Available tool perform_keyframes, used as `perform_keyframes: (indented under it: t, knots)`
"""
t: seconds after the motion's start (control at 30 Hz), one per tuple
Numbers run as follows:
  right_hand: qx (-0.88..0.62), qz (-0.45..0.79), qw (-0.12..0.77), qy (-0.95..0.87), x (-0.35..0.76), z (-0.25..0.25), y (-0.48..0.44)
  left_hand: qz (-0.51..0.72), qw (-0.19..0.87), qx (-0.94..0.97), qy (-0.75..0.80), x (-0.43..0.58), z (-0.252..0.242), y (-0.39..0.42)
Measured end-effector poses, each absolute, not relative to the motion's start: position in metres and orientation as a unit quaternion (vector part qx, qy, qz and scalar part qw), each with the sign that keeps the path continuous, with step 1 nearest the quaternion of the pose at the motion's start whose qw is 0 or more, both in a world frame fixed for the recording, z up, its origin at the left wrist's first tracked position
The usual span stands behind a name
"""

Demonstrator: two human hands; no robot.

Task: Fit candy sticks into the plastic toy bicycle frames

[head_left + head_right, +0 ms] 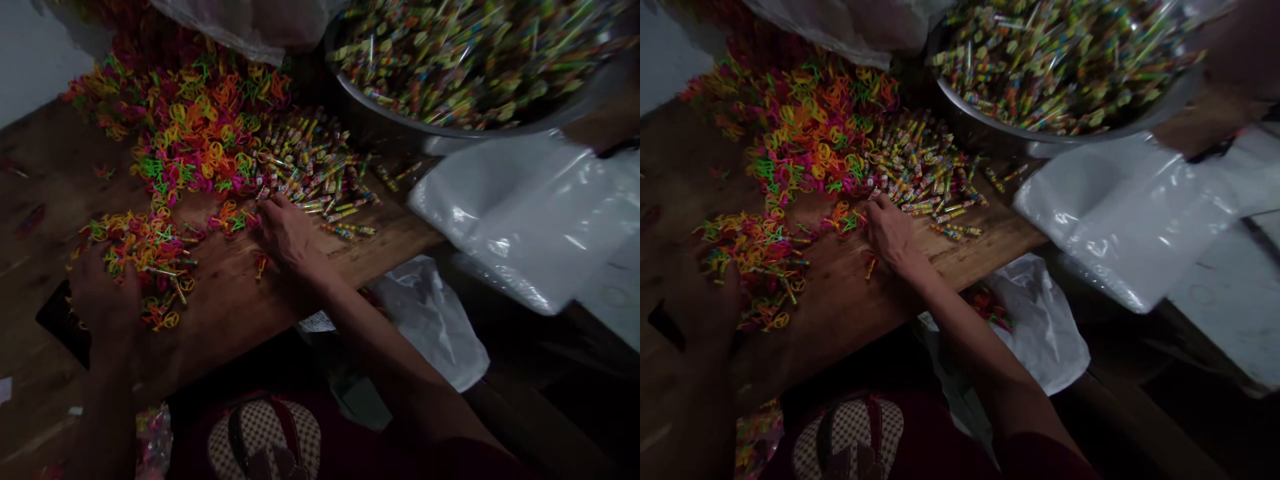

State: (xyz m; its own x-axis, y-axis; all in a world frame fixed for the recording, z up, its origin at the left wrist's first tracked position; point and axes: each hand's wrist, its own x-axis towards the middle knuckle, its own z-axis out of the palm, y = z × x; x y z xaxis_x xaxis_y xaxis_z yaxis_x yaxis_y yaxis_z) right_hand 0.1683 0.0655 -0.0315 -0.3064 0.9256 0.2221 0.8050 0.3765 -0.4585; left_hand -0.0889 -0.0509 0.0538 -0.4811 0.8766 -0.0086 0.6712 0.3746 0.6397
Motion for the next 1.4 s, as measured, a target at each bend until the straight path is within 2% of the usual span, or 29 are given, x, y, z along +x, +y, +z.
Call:
perform_keyframes:
  t: [0.07, 0.1, 0.27, 0.37, 0.57, 0.7, 0.83, 1.0, 1.1, 1.2, 1.3, 1.4]
  knots:
    - [-0.549, 0.125, 0.223, -0.796, 0.164, -0.033, 0.066, 0.276, -0.006, 0.551, 0.788, -0.069, 0.046, -0.046]
    - [-0.552, 0.124, 0.218, -0.795, 0.163, -0.034, 0.065, 0.270, -0.030, 0.585, 0.764, -0.057, 0.039, -0.042]
    - [-0.567, 0.164, 0.170, -0.789, 0.162, -0.045, 0.057, 0.276, 0.161, 0.666, 0.674, -0.003, 0.005, -0.019]
    - [-0.548, 0.204, 0.235, -0.777, 0.176, -0.051, 0.057, 0.306, 0.246, 0.623, 0.676, 0.008, -0.002, -0.008]
    - [-0.477, 0.345, 0.398, -0.704, 0.202, -0.050, 0.053, 0.344, 0.344, 0.527, 0.697, -0.003, -0.004, 0.002]
    - [-0.443, 0.483, 0.458, -0.600, 0.199, -0.049, 0.046, 0.341, 0.402, 0.512, 0.678, -0.003, -0.012, 0.008]
    - [-0.410, 0.530, 0.484, -0.562, 0.199, -0.053, 0.040, 0.392, 0.500, 0.416, 0.651, 0.002, -0.016, 0.010]
    - [-0.407, 0.505, 0.450, -0.614, 0.208, -0.049, 0.034, 0.422, 0.587, 0.316, 0.614, 0.000, 0.000, 0.009]
    - [-0.383, 0.487, 0.413, -0.668, 0.208, -0.043, 0.032, 0.369, 0.656, 0.299, 0.586, -0.002, 0.010, 0.008]
    - [-0.341, 0.450, 0.385, -0.730, 0.203, -0.037, 0.034, 0.319, 0.669, 0.340, 0.579, -0.002, 0.011, 0.007]
    - [-0.346, 0.373, 0.364, -0.780, 0.198, -0.034, 0.042, 0.317, 0.661, 0.330, 0.594, -0.002, 0.006, 0.005]
    - [-0.437, 0.247, 0.313, -0.806, 0.193, -0.033, 0.061, 0.373, 0.650, 0.273, 0.603, -0.003, 0.002, 0.004]
